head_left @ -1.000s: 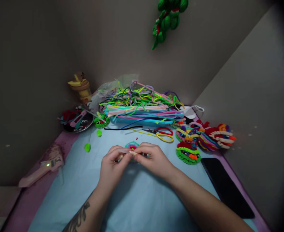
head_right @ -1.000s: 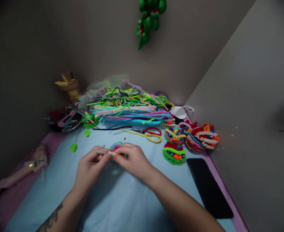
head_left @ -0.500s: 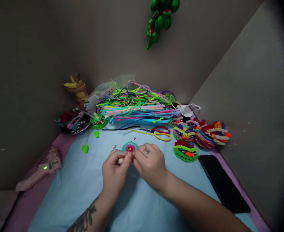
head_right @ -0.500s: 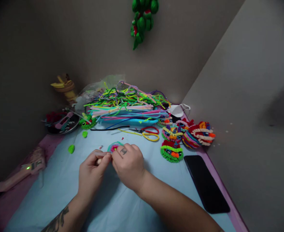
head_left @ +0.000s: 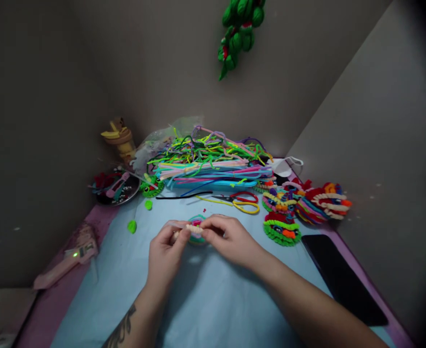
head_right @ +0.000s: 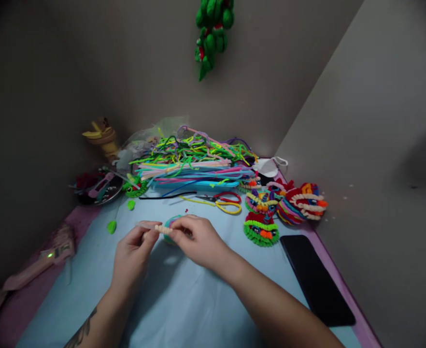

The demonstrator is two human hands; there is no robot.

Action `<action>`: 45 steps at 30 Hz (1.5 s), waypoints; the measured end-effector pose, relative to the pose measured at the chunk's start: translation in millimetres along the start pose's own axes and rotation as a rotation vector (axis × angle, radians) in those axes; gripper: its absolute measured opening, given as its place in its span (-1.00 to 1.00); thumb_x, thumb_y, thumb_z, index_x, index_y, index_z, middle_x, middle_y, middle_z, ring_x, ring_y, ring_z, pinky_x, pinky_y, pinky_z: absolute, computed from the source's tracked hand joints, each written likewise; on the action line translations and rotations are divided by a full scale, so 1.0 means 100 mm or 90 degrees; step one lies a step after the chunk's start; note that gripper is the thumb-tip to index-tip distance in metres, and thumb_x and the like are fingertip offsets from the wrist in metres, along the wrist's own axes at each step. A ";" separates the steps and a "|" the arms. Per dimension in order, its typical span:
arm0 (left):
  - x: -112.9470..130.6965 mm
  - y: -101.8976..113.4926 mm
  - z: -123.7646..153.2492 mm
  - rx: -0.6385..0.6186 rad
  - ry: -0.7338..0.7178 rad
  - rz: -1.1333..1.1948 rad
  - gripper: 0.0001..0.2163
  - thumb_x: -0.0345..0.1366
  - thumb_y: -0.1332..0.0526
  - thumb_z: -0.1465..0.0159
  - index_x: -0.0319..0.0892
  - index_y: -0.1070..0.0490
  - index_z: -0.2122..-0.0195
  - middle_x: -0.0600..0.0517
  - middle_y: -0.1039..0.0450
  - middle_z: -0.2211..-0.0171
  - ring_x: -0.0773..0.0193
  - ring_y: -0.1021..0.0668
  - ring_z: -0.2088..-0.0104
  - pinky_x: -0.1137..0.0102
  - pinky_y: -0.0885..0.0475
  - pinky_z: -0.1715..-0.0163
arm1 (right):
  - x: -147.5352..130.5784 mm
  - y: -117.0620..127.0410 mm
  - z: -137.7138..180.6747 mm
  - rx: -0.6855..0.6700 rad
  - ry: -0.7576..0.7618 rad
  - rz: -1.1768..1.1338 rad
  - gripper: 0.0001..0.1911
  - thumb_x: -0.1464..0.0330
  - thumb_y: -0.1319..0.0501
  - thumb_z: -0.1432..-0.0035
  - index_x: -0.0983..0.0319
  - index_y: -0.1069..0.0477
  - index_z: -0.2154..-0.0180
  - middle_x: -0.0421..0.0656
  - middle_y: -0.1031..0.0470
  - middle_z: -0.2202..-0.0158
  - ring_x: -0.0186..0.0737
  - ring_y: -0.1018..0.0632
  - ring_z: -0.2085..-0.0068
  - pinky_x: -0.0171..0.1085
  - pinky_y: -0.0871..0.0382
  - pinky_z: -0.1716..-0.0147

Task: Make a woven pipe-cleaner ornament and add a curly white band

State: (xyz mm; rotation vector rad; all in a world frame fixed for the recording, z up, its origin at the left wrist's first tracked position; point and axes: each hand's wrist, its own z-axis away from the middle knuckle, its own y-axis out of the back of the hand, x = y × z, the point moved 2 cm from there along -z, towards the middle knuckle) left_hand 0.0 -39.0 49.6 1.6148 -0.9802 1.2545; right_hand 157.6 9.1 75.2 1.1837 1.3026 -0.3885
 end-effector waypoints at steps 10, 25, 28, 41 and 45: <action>-0.01 0.00 -0.03 -0.017 0.097 -0.008 -0.76 -0.15 -0.34 -0.06 -0.20 -0.58 0.33 0.05 -0.52 0.49 0.36 -0.43 0.53 0.48 -0.34 0.50 | 0.15 0.06 -0.05 0.074 -0.069 -0.013 -0.84 0.35 -0.15 -0.15 0.24 -0.40 0.45 -0.23 -0.40 0.50 -0.32 -0.40 0.43 -0.37 -0.23 0.46; -0.08 -0.10 -0.03 -0.035 0.150 0.140 -0.80 -0.19 -0.34 -0.06 -0.22 -0.52 0.39 0.03 -0.52 0.44 0.32 -0.48 0.42 0.48 -0.39 0.40 | 0.15 -0.14 0.08 0.186 0.090 0.388 -0.90 0.47 -0.14 -0.16 0.22 -0.33 0.41 -0.12 -0.41 0.40 -0.16 -0.43 0.32 -0.27 -0.24 0.36; -0.07 -0.07 -0.05 -0.018 0.144 0.054 -0.80 -0.16 -0.32 -0.04 -0.22 -0.51 0.45 0.04 -0.50 0.51 0.31 -0.47 0.46 0.47 -0.37 0.45 | 0.14 -0.18 0.10 0.192 0.117 0.446 -0.88 0.47 -0.12 -0.15 0.21 -0.33 0.44 -0.11 -0.41 0.42 -0.15 -0.41 0.34 -0.26 -0.21 0.38; -0.04 -0.04 -0.02 0.011 0.112 0.039 -0.80 -0.19 -0.28 -0.07 -0.22 -0.48 0.36 0.13 -0.38 0.59 0.42 -0.33 0.61 0.53 -0.25 0.59 | 0.13 -0.11 0.02 0.014 0.018 0.119 -0.84 0.39 -0.10 -0.22 0.21 -0.44 0.34 -0.18 -0.47 0.38 -0.26 -0.46 0.32 -0.31 -0.26 0.34; 0.00 -0.05 -0.03 -0.019 0.113 0.044 -0.78 -0.19 -0.29 -0.05 -0.22 -0.49 0.34 0.11 -0.41 0.57 0.40 -0.38 0.58 0.52 -0.28 0.57 | 0.13 -0.07 -0.01 0.018 -0.023 0.056 -0.83 0.42 -0.11 -0.17 0.22 -0.41 0.44 -0.22 -0.43 0.46 -0.29 -0.43 0.38 -0.34 -0.22 0.39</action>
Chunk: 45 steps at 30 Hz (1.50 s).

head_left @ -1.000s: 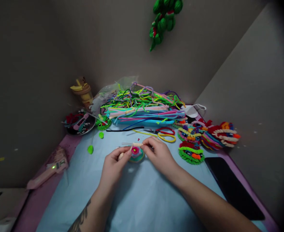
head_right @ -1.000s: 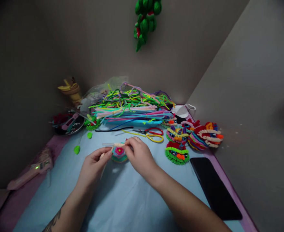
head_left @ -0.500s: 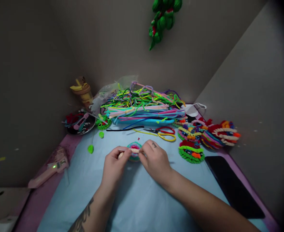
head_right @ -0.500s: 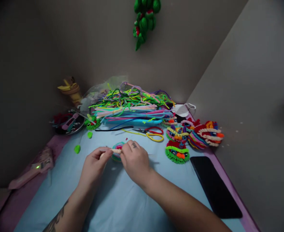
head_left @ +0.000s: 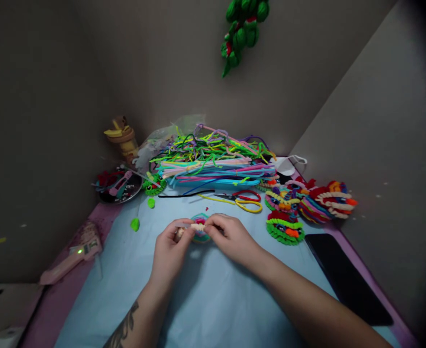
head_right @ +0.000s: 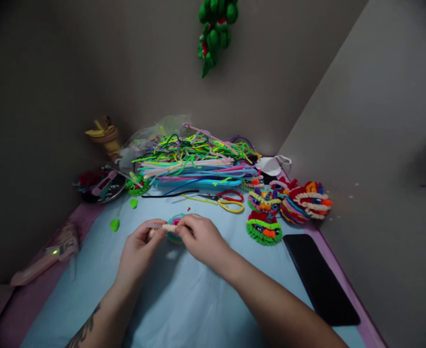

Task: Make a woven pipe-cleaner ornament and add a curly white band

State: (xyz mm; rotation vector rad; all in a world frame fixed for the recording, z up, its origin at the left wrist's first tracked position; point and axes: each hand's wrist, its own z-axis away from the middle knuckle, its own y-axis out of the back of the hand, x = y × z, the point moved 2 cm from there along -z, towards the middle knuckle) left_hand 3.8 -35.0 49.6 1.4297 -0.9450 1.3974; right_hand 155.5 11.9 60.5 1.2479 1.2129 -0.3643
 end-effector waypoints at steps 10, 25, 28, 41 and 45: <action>-0.07 0.02 -0.03 -0.022 0.046 0.011 -0.74 -0.13 -0.34 -0.04 -0.23 -0.57 0.35 0.01 -0.53 0.45 0.33 -0.46 0.47 0.47 -0.36 0.43 | 0.07 0.08 -0.04 0.104 -0.046 -0.018 -0.85 0.36 -0.11 -0.15 0.22 -0.36 0.45 -0.20 -0.42 0.45 -0.26 -0.43 0.37 -0.34 -0.24 0.40; -0.21 0.00 -0.05 -0.030 0.053 0.109 -0.78 -0.15 -0.34 -0.06 -0.23 -0.51 0.46 0.10 -0.47 0.53 0.39 -0.42 0.50 0.53 -0.30 0.44 | -0.07 -0.08 0.13 0.237 0.261 0.486 -0.74 0.40 -0.04 -0.28 0.23 -0.34 0.47 -0.13 -0.41 0.51 -0.23 -0.40 0.44 -0.29 -0.15 0.43; -0.20 0.01 -0.04 0.003 0.039 0.047 -0.76 -0.13 -0.31 -0.08 -0.24 -0.50 0.48 0.11 -0.45 0.56 0.39 -0.40 0.52 0.53 -0.27 0.47 | -0.09 -0.11 0.15 0.241 0.283 0.509 -0.72 0.39 -0.04 -0.29 0.23 -0.33 0.49 -0.13 -0.39 0.53 -0.22 -0.39 0.45 -0.28 -0.13 0.43; 0.01 0.02 0.04 0.032 -0.005 0.010 -0.80 -0.18 -0.27 -0.09 -0.20 -0.46 0.35 0.11 -0.42 0.51 0.40 -0.38 0.54 0.53 -0.29 0.52 | -0.01 -0.02 0.04 0.051 0.098 0.101 -0.87 0.41 -0.11 -0.23 0.22 -0.43 0.30 -0.15 -0.44 0.35 -0.23 -0.46 0.27 -0.30 -0.29 0.28; 0.01 0.03 0.03 -0.007 -0.039 -0.002 -0.84 -0.22 -0.27 -0.10 -0.19 -0.47 0.34 0.09 -0.45 0.46 0.38 -0.42 0.48 0.52 -0.31 0.46 | 0.00 0.02 0.01 0.053 0.064 0.045 -0.84 0.46 -0.13 -0.18 0.23 -0.41 0.44 -0.20 -0.39 0.44 -0.28 -0.43 0.35 -0.34 -0.24 0.37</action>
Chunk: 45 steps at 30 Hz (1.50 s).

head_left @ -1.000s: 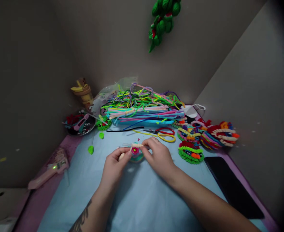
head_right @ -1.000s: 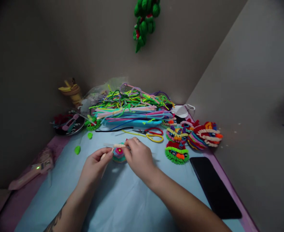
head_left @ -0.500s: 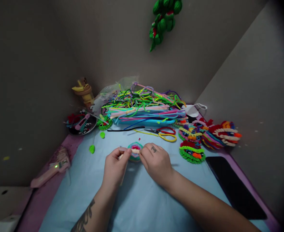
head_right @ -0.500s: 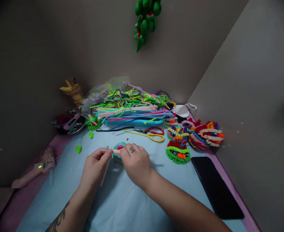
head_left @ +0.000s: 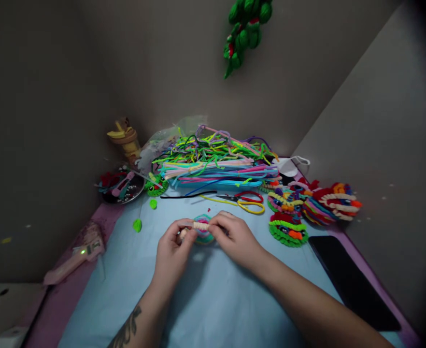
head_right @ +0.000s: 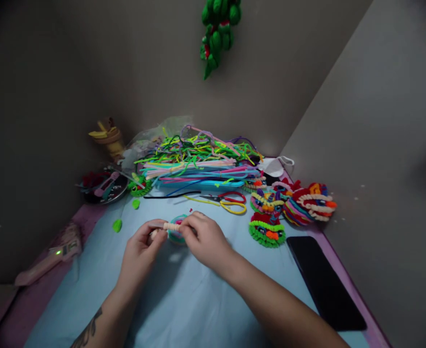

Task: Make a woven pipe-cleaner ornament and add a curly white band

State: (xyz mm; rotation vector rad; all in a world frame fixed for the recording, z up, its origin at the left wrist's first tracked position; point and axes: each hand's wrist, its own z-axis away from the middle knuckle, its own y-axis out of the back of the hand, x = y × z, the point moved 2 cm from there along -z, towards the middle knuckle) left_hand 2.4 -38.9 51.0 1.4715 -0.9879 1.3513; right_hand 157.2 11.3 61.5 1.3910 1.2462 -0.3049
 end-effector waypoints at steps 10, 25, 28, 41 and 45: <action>-0.09 0.03 -0.05 0.003 0.067 0.026 -0.76 -0.16 -0.33 -0.02 -0.21 -0.53 0.36 0.08 -0.46 0.52 0.36 -0.40 0.53 0.49 -0.30 0.49 | 0.04 0.02 -0.01 0.081 -0.021 -0.013 -0.88 0.46 -0.15 -0.15 0.23 -0.40 0.43 -0.20 -0.39 0.44 -0.27 -0.44 0.35 -0.33 -0.26 0.36; -0.06 0.02 -0.04 0.035 0.096 0.026 -0.73 -0.12 -0.32 -0.02 -0.25 -0.49 0.38 0.13 -0.37 0.60 0.42 -0.29 0.60 0.53 -0.19 0.57 | 0.00 -0.11 0.10 0.147 0.079 0.137 -0.92 0.50 -0.18 -0.10 0.22 -0.38 0.40 -0.16 -0.42 0.41 -0.20 -0.45 0.34 -0.26 -0.30 0.35; -0.04 0.02 -0.03 0.027 0.094 0.033 -0.73 -0.14 -0.31 -0.04 -0.25 -0.47 0.35 0.18 -0.28 0.64 0.45 -0.23 0.63 0.53 -0.15 0.60 | 0.00 -0.11 0.08 0.113 0.065 0.101 -0.93 0.49 -0.21 -0.07 0.23 -0.40 0.34 -0.14 -0.44 0.35 -0.17 -0.46 0.27 -0.24 -0.34 0.29; -0.03 0.04 -0.05 0.025 0.073 0.046 -0.71 -0.19 -0.32 -0.03 -0.19 -0.46 0.24 0.12 -0.41 0.49 0.41 -0.36 0.54 0.53 -0.25 0.53 | 0.00 -0.08 0.04 0.071 0.004 -0.034 -0.88 0.46 -0.19 -0.13 0.22 -0.46 0.43 -0.19 -0.45 0.45 -0.28 -0.47 0.38 -0.34 -0.32 0.41; -0.04 0.06 -0.08 0.014 0.068 0.023 -0.79 -0.19 -0.34 0.01 -0.21 -0.51 0.39 0.04 -0.49 0.44 0.34 -0.44 0.47 0.49 -0.32 0.46 | 0.02 -0.04 0.01 0.106 -0.008 -0.039 -0.87 0.47 -0.18 -0.11 0.21 -0.47 0.45 -0.20 -0.44 0.48 -0.28 -0.47 0.40 -0.35 -0.31 0.43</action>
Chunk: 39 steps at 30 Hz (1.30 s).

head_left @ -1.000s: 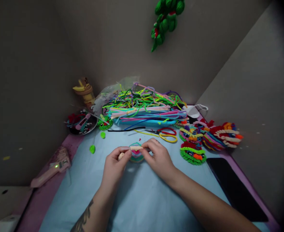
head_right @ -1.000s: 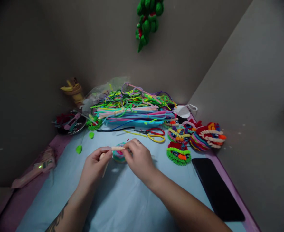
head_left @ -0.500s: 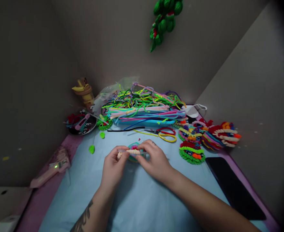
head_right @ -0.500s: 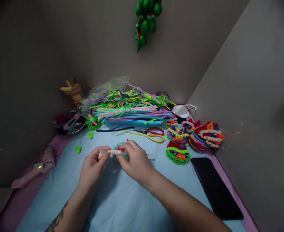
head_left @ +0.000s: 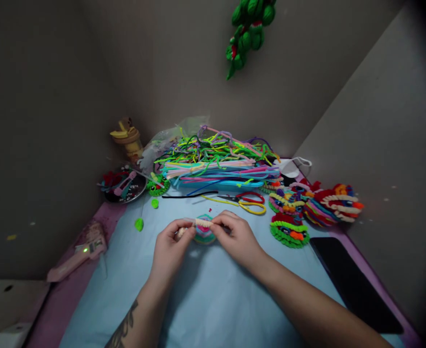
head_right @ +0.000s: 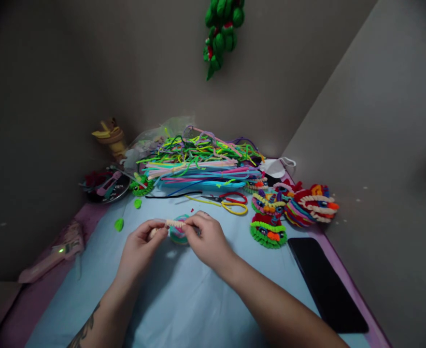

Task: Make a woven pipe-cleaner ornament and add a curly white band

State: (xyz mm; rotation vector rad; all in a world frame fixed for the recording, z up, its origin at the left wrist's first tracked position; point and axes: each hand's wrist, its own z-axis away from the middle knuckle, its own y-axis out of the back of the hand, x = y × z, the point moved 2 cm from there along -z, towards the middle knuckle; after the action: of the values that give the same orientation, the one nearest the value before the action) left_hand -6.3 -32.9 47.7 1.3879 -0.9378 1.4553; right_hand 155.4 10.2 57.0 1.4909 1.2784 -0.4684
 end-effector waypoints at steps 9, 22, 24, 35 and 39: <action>-0.01 -0.03 0.00 -0.019 0.055 0.041 -0.71 -0.13 -0.37 0.05 -0.25 -0.50 0.40 0.13 -0.35 0.61 0.44 -0.29 0.60 0.53 -0.19 0.58 | 0.05 0.01 0.05 0.057 0.091 0.153 -0.92 0.45 -0.17 -0.16 0.22 -0.42 0.37 -0.14 -0.45 0.39 -0.19 -0.47 0.29 -0.26 -0.34 0.29; -0.04 -0.03 0.02 0.029 0.060 0.010 -0.68 -0.08 -0.37 0.05 -0.26 -0.50 0.43 0.17 -0.29 0.66 0.47 -0.21 0.65 0.53 -0.09 0.64 | 0.03 -0.05 0.11 0.058 0.148 0.242 -0.90 0.48 -0.14 -0.14 0.20 -0.38 0.38 -0.13 -0.41 0.38 -0.17 -0.46 0.30 -0.24 -0.34 0.31; -0.04 -0.02 0.02 0.031 0.050 0.014 -0.68 -0.09 -0.37 0.04 -0.26 -0.51 0.40 0.16 -0.29 0.66 0.46 -0.23 0.64 0.53 -0.10 0.63 | 0.03 -0.05 0.10 0.032 0.126 0.208 -0.89 0.48 -0.18 -0.10 0.20 -0.37 0.28 -0.11 -0.42 0.30 -0.15 -0.47 0.24 -0.23 -0.36 0.26; 0.03 0.00 0.07 0.026 0.007 -0.029 -0.71 -0.14 -0.34 -0.03 -0.22 -0.54 0.30 0.16 -0.29 0.64 0.44 -0.26 0.62 0.54 -0.15 0.61 | 0.04 -0.02 0.05 -0.068 0.094 0.112 -0.84 0.41 -0.09 -0.24 0.22 -0.45 0.28 -0.12 -0.43 0.33 -0.20 -0.47 0.24 -0.25 -0.34 0.24; 0.05 -0.01 0.05 0.026 -0.012 -0.034 -0.76 -0.17 -0.35 0.01 -0.21 -0.56 0.36 0.04 -0.52 0.45 0.35 -0.42 0.51 0.50 -0.31 0.50 | 0.05 0.00 0.03 -0.047 0.059 0.059 -0.85 0.45 -0.10 -0.22 0.23 -0.44 0.35 -0.18 -0.40 0.39 -0.26 -0.46 0.31 -0.31 -0.30 0.33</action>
State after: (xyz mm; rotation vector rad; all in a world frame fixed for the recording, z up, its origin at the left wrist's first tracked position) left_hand -3.9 -36.7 52.9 1.4473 -0.8808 1.4319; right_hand 157.8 9.9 51.9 1.5169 1.2793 -0.2910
